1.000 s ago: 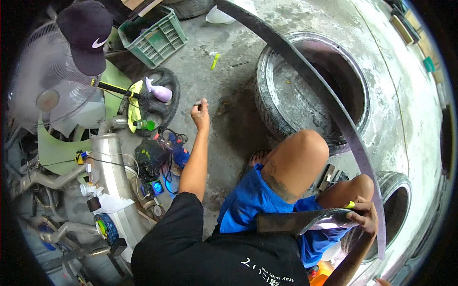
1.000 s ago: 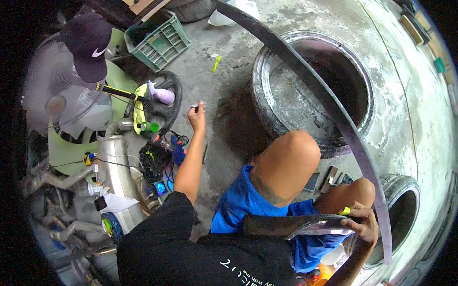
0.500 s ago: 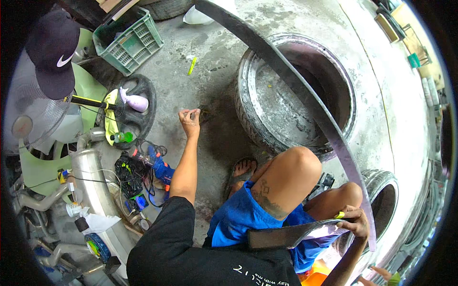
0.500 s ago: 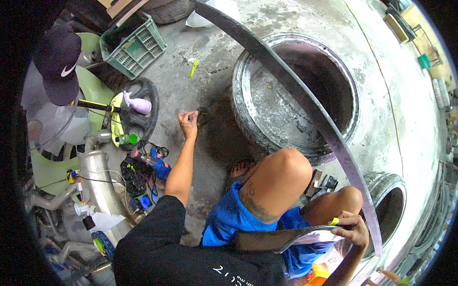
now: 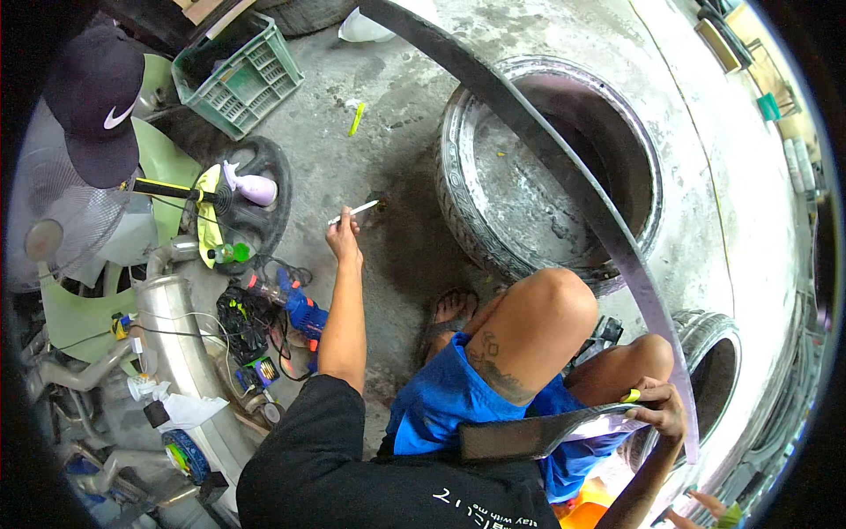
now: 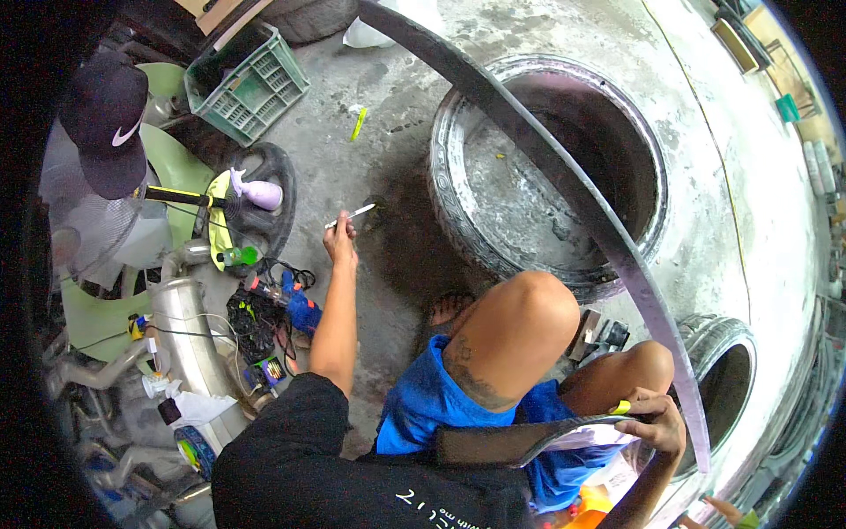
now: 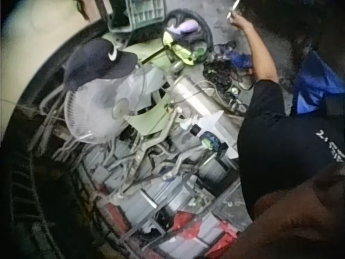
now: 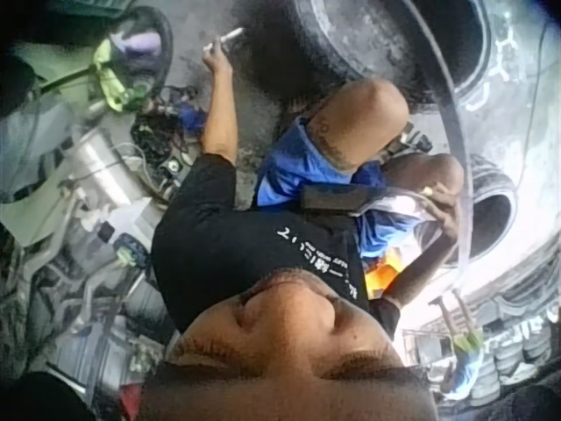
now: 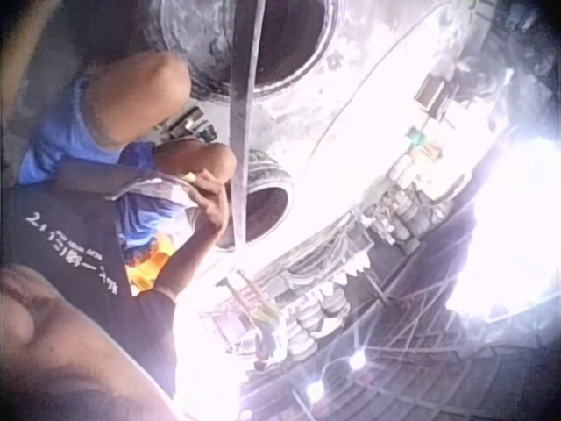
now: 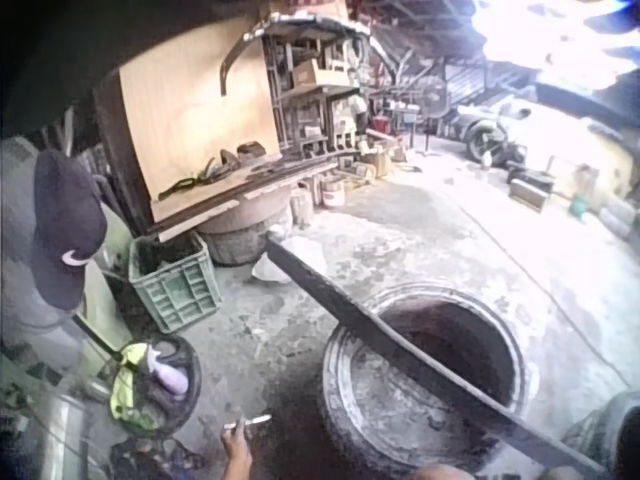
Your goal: Applying and trimming a carbon fiber wrap onto a car trim piece using a utility knife.
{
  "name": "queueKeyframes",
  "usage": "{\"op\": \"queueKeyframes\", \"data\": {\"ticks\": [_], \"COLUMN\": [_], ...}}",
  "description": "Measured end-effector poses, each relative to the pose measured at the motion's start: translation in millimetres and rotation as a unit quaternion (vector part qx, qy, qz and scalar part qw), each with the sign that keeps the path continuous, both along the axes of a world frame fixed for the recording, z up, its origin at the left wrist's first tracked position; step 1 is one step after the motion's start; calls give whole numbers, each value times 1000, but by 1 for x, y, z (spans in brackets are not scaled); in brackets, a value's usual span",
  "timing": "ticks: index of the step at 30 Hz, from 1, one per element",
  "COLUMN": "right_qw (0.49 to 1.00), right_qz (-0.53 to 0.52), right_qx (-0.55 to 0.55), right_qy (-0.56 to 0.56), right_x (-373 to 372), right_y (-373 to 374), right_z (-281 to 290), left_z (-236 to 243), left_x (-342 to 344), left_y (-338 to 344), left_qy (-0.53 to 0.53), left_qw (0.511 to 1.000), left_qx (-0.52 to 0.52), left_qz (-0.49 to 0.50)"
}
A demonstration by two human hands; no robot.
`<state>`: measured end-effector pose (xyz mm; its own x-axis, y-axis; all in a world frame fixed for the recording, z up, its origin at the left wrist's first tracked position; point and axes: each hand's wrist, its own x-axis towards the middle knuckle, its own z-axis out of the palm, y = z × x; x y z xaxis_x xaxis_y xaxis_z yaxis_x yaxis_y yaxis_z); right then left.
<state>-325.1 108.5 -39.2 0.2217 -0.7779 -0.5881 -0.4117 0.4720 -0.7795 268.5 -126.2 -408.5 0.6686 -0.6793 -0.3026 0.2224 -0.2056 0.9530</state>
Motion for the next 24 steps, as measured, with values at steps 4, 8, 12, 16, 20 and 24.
{"op": "queueKeyframes", "data": {"ticks": [4, 8, 12, 16, 20, 24], "right_qw": [999, 998, 988, 976, 970, 967], "right_qz": [37, 51, 99, 119, 103, 79], "right_qx": [-19, -31, -105, -171, -204, -230], "right_qy": [31, 32, -47, -64, -77, -78], "right_x": [-2, 7, 10, 18, 14, 14], "right_y": [5, -3, -13, -14, -1, 14], "right_z": [5, 11, -6, -4, -5, -11], "left_z": [-16, -35, 5, 135, 269, 326], "left_x": [-9, 28, 124, 15, -75, -151], "left_y": [6, 22, 34, 36, 66, 107], "left_qy": [96, 133, 130, 140, 156, 227], "left_qw": [993, 989, 991, 977, 954, 894], "left_qx": [-22, -45, -7, -134, -189, -247], "left_qz": [58, 52, 32, -84, -170, -296]}}
